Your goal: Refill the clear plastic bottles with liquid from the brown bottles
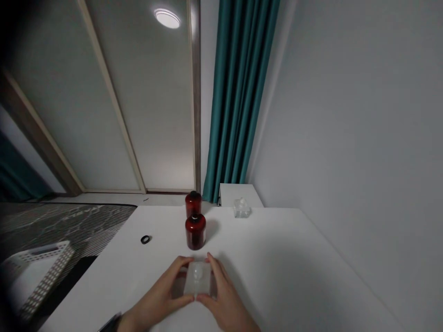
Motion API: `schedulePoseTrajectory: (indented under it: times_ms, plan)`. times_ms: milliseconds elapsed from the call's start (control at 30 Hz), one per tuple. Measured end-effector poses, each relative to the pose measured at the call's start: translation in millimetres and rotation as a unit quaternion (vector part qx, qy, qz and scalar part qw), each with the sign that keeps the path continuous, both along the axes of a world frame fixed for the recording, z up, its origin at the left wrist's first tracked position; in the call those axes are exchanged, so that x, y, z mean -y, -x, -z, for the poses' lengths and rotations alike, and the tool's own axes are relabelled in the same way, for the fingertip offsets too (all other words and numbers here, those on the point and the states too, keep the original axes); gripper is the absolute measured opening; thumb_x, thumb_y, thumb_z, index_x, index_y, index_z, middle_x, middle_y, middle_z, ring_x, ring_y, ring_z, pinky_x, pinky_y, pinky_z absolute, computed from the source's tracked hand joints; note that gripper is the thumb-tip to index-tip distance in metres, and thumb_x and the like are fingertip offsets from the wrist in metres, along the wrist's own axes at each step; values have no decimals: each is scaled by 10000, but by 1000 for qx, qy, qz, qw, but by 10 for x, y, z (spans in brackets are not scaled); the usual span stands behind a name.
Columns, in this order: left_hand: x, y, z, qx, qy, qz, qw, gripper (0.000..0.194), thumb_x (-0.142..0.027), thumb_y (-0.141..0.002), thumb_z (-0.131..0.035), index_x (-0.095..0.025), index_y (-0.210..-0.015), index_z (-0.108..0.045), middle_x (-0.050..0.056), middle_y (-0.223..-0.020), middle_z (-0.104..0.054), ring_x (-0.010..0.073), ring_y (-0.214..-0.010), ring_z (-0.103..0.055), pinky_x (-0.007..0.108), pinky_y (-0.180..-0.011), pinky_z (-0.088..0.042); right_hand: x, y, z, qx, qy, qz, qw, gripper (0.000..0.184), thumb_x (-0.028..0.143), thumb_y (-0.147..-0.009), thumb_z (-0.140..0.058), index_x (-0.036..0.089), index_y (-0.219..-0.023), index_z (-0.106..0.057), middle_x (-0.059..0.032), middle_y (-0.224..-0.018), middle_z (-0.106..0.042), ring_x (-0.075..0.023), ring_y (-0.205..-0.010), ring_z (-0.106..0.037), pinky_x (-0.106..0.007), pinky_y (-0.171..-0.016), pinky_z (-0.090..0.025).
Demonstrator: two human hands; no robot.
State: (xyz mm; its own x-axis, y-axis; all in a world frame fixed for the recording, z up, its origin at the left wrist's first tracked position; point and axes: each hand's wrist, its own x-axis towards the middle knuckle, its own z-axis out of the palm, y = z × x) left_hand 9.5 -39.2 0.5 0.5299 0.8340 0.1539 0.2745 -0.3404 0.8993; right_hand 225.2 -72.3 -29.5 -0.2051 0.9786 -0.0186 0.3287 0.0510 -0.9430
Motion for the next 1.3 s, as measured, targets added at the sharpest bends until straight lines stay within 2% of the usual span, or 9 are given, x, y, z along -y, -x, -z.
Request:
schedulePoseTrajectory:
  times_ms: [233, 400, 600, 700, 800, 900, 1000, 1200, 1300]
  plan:
    - [-181, -570, 18, 0, -14, 49, 999, 709, -174, -804, -704, -246, -1417, -354, 127, -1386, -484, 305, -1282, -494, 489, -1085, -444, -81, -610, 6, -11, -33, 36, 999, 887, 62, -724, -632, 295, -1524, -326, -56, -1535, -435, -241, -1424, -391, -457, -1193, -283]
    - [-391, -1071, 46, 5, -17, 47, 999, 648, -185, -822, -654, -222, -1403, -371, 130, -1325, -505, 294, -1255, -500, 489, -1072, -460, -266, -1059, 90, -32, -66, 78, 994, 757, 143, -775, -629, 290, -1482, -402, -75, -1536, -448, -250, -1412, -420, -512, -1156, -338]
    - [-579, -1584, 138, -2, -73, -31, 997, 637, -229, -847, -605, -172, -1422, -336, 157, -1307, -489, 312, -1256, -481, 522, -1080, -426, -586, -1600, 169, -42, -90, 123, 987, 676, 226, -776, -656, 244, -1428, -477, -120, -1504, -483, -265, -1372, -474, -500, -1119, -388]
    - [-745, -1727, 158, 0, -116, -77, 990, 598, -245, -877, -549, -149, -1424, -326, 167, -1331, -467, 310, -1278, -456, 525, -1105, -387, -781, -1854, 144, -56, -89, 137, 985, 654, 279, -773, -668, 240, -1405, -504, -129, -1498, -490, -284, -1357, -490, -512, -1095, -411]
    - [-991, -1827, 135, -1, -162, -134, 978, 591, -250, -869, -530, -138, -1415, -334, 166, -1349, -448, 318, -1298, -415, 541, -1134, -334, -994, -2050, 97, -65, -78, 156, 982, 689, 334, -756, -691, 232, -1411, -502, -130, -1538, -439, -293, -1411, -416, -505, -1112, -388]
    - [-1269, -1931, 117, 3, -161, -206, 965, 577, -268, -885, -494, -102, -1413, -327, 180, -1328, -440, 332, -1304, -386, 563, -1143, -301, -1216, -2169, 64, -71, -76, 175, 979, 727, 357, -748, -705, 246, -1432, -482, -97, -1575, -387, -276, -1455, -343, -482, -1151, -338]
    - [-1517, -2042, 145, 25, -118, -247, 962, 578, -312, -906, -484, -108, -1425, -330, 181, -1381, -406, 332, -1355, -346, 529, -1180, -251, -1445, -2208, 64, -85, -75, 192, 975, 734, 347, -772, -671, 253, -1464, -444, -58, -1567, -409, -245, -1462, -333, -459, -1192, -263]
    - [-1830, -2195, 328, 42, -42, -270, 961, 478, -311, -989, -340, -128, -1430, -335, 207, -1435, -418, 334, -1410, -337, 584, -1182, -212, -1872, -2134, 173, -129, -67, 240, 960, 708, 311, -796, -581, 256, -1484, -420, -18, -1560, -417, -243, -1464, -334, -476, -1188, -270]
    - [-1904, -2232, 417, 53, -8, -259, 964, 481, -307, -1013, -290, -128, -1459, -314, 198, -1510, -382, 303, -1464, -289, 534, -1215, -187, -2021, -2073, 231, -146, -71, 260, 952, 686, 305, -803, -551, 269, -1479, -435, 8, -1564, -405, -231, -1474, -313, -461, -1203, -241]
